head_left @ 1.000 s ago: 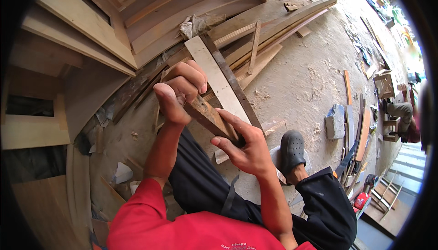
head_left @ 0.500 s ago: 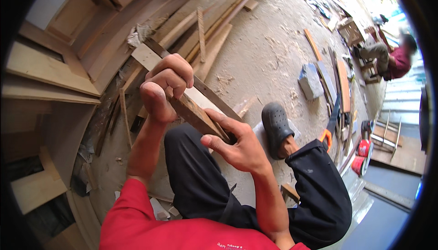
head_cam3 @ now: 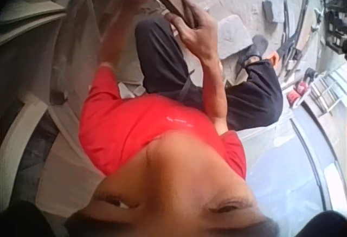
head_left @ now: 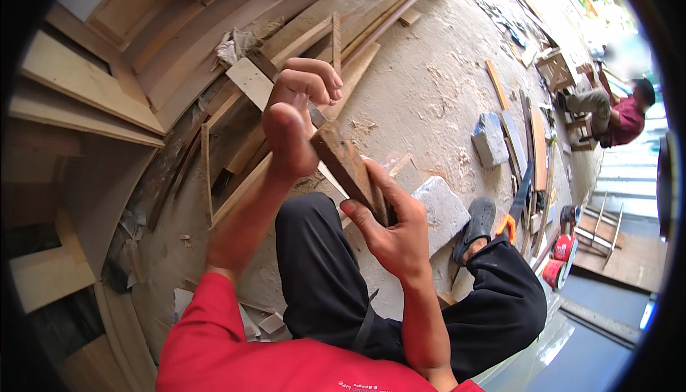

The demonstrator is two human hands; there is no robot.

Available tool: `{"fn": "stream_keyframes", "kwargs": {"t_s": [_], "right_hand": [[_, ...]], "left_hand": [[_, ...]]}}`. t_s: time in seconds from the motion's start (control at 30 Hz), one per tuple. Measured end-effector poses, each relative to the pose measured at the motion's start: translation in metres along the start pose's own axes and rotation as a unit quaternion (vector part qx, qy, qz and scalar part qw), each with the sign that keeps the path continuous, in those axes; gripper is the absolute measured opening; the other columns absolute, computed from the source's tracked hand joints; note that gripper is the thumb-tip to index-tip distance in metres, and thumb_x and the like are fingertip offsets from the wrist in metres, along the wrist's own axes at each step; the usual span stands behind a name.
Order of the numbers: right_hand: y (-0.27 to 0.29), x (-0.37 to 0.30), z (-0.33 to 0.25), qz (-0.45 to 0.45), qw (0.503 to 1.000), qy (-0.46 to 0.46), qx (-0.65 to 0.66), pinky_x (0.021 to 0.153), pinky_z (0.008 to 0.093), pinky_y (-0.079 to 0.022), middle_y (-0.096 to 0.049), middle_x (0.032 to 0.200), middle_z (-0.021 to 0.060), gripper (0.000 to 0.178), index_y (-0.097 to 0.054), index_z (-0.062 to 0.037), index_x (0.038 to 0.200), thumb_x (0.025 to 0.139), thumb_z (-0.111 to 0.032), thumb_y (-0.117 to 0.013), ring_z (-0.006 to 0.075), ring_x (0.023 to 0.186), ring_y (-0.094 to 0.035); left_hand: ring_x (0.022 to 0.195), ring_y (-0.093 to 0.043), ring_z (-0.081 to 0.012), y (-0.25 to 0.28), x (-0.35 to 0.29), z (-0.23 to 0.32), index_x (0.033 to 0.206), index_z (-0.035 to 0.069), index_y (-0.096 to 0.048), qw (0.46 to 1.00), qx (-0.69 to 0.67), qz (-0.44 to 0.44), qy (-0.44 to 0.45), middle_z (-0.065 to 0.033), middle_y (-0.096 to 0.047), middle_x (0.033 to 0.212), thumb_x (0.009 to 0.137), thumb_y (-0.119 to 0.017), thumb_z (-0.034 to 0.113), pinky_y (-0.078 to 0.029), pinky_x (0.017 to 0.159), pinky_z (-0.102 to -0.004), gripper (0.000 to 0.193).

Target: The person sits on the floor and uses a hand saw to cut a small piece of wood clamped between two concrete blocks. They periodically pause to inspect the cut and adjust the wood's position before resuming sawing.

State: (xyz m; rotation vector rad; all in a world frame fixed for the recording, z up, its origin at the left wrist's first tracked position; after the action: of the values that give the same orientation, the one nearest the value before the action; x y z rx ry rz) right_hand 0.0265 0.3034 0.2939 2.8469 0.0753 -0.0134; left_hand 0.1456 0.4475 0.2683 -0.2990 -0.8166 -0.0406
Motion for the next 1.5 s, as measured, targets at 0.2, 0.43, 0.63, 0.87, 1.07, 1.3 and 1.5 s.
{"fn": "stream_keyframes", "kwargs": {"t_s": [0.2,0.43,0.63,0.87,1.07,1.3,1.5], "right_hand": [[0.014,0.012,0.016,0.104,0.993,0.054,-0.018,0.076,0.0345,-0.052,-0.067,0.098,0.0175,0.052,-0.059,-0.0036,0.126,0.078,-0.01,-0.078,0.0268,0.086,-0.067],[0.043,0.032,0.053,0.138,0.988,0.073,-0.014,0.071,0.0366,-0.05,-0.063,0.096,0.0151,0.056,-0.054,-0.0047,0.131,0.079,-0.007,-0.075,0.0273,0.081,-0.064],[0.074,0.053,0.094,0.131,0.989,0.045,0.047,0.083,0.0384,-0.049,-0.06,0.108,0.0156,0.06,-0.05,-0.0036,0.136,0.079,-0.001,-0.07,0.0305,0.098,-0.06],[0.109,0.071,0.148,0.079,0.99,0.031,0.109,0.092,0.0411,-0.045,-0.051,0.12,0.0224,0.066,-0.037,-0.0021,0.145,0.083,0.004,-0.06,0.0374,0.108,-0.054],[0.144,0.066,0.175,-0.023,0.975,-0.049,0.217,0.097,0.0358,-0.044,-0.045,0.135,0.0223,0.065,-0.033,-0.0013,0.147,0.086,0.006,-0.055,0.0331,0.125,-0.048],[0.19,0.059,0.194,-0.138,0.958,-0.1,0.23,0.09,0.0329,-0.051,-0.057,0.131,0.0169,0.051,-0.048,-0.0055,0.138,0.089,-0.005,-0.06,0.0237,0.117,-0.058],[0.251,0.073,0.248,-0.229,0.943,-0.155,0.187,0.096,0.0333,-0.047,-0.065,0.119,0.0103,0.037,-0.057,-0.0058,0.128,0.091,-0.008,-0.057,0.0206,0.11,-0.061]], "left_hand": [[0.083,-0.058,-0.0103,-0.035,-0.031,0.018,0.11,-0.001,-0.051,0.957,-0.039,0.158,0.239,-0.0086,-0.06,0.098,0.101,-0.041,0.027,-0.047,0.078,-0.0243,0.031],[0.093,-0.06,-0.0115,-0.103,-0.038,-0.001,0.113,-0.002,-0.051,0.925,0.041,0.199,0.321,-0.0105,-0.062,0.103,0.094,-0.049,0.013,-0.05,0.082,-0.0261,0.024],[0.087,-0.067,-0.018,-0.162,-0.027,-0.044,0.108,-0.001,-0.051,0.905,0.154,0.221,0.328,-0.0156,-0.068,0.097,0.097,-0.044,0.015,-0.053,0.081,-0.0297,0.021],[0.075,-0.065,-0.0175,-0.203,-0.029,-0.104,0.107,0.0,-0.051,0.849,0.145,0.209,0.464,-0.0147,-0.067,0.09,0.1,-0.039,0.025,-0.055,0.071,-0.0305,0.028],[0.067,-0.062,-0.0187,-0.213,-0.063,-0.14,0.098,0.002,-0.059,0.795,0.192,0.215,0.533,-0.0086,-0.063,0.076,0.098,-0.043,0.037,-0.052,0.064,-0.0308,0.039],[0.064,-0.059,-0.0154,-0.221,-0.092,-0.123,0.091,0.004,-0.059,0.778,0.205,0.277,0.525,-0.0055,-0.059,0.074,0.1,-0.036,0.035,-0.05,0.06,-0.0287,0.04],[0.063,-0.055,-0.0111,-0.253,-0.12,-0.159,0.084,0.004,-0.059,0.783,0.229,0.129,0.564,-0.0031,-0.059,0.072,0.1,-0.04,0.033,-0.046,0.058,-0.0265,0.038]]}}
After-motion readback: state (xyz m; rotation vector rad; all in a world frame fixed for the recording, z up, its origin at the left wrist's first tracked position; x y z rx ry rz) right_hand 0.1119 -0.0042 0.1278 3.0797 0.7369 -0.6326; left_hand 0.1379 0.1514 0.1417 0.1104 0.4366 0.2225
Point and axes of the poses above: each hand's wrist, its own x-axis towards the middle knuckle, its own y-axis out of the back of the hand, z = x × y, the point moved 1 cm from there along x, towards the middle knuckle
